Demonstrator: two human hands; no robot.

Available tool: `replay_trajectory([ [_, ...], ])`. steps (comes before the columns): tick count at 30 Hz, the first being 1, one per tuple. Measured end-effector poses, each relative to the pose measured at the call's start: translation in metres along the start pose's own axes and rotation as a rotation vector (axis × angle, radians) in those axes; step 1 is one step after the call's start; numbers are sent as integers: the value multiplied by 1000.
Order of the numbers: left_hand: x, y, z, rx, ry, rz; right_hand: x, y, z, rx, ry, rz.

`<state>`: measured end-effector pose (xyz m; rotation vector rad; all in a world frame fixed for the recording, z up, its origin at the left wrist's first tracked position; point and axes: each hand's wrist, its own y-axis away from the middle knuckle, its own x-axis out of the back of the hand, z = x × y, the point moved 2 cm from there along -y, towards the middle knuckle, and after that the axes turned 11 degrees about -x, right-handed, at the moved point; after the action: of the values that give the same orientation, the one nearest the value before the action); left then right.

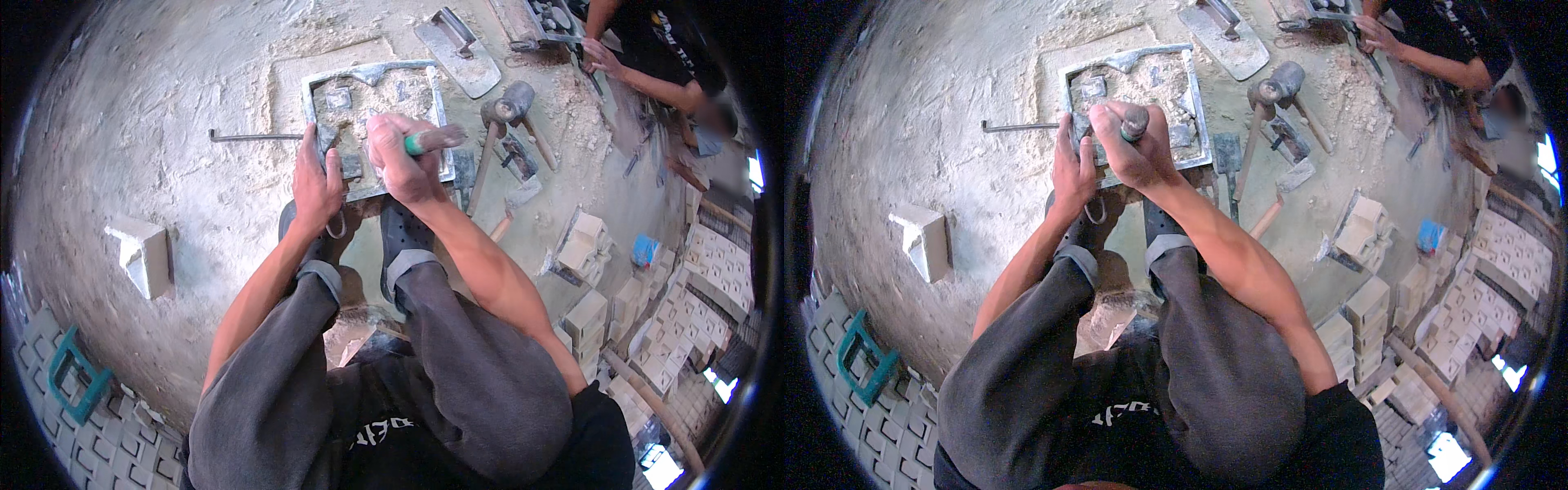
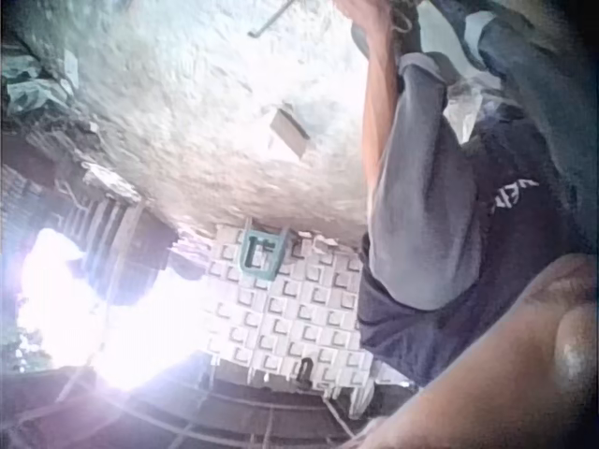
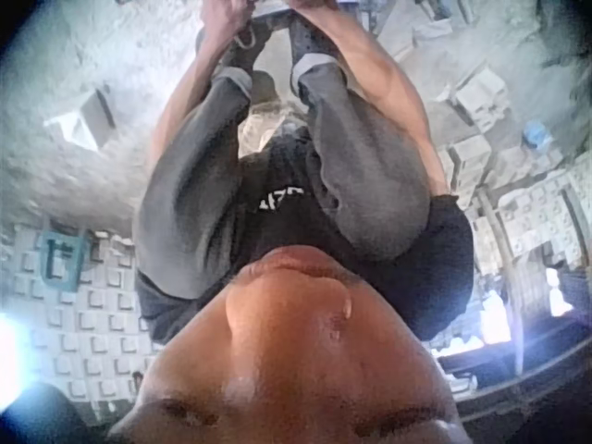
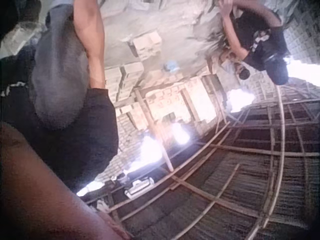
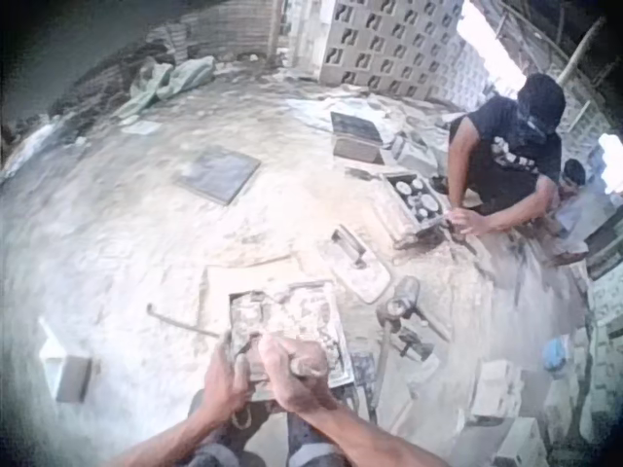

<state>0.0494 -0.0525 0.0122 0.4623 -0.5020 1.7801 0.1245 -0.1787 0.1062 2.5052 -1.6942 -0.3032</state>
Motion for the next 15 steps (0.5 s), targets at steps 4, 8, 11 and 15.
replay_trajectory([
  [4,1,-2,0,8,9,-5,0,-10,30,-15,232,-2],
  [8,3,2,-7,7,1,19,-7,-15,4,-45,20,17],
  [11,2,1,-5,15,3,22,1,-10,-1,-76,-21,27],
  [15,0,-2,1,29,43,13,9,-7,43,-138,5,54],
])
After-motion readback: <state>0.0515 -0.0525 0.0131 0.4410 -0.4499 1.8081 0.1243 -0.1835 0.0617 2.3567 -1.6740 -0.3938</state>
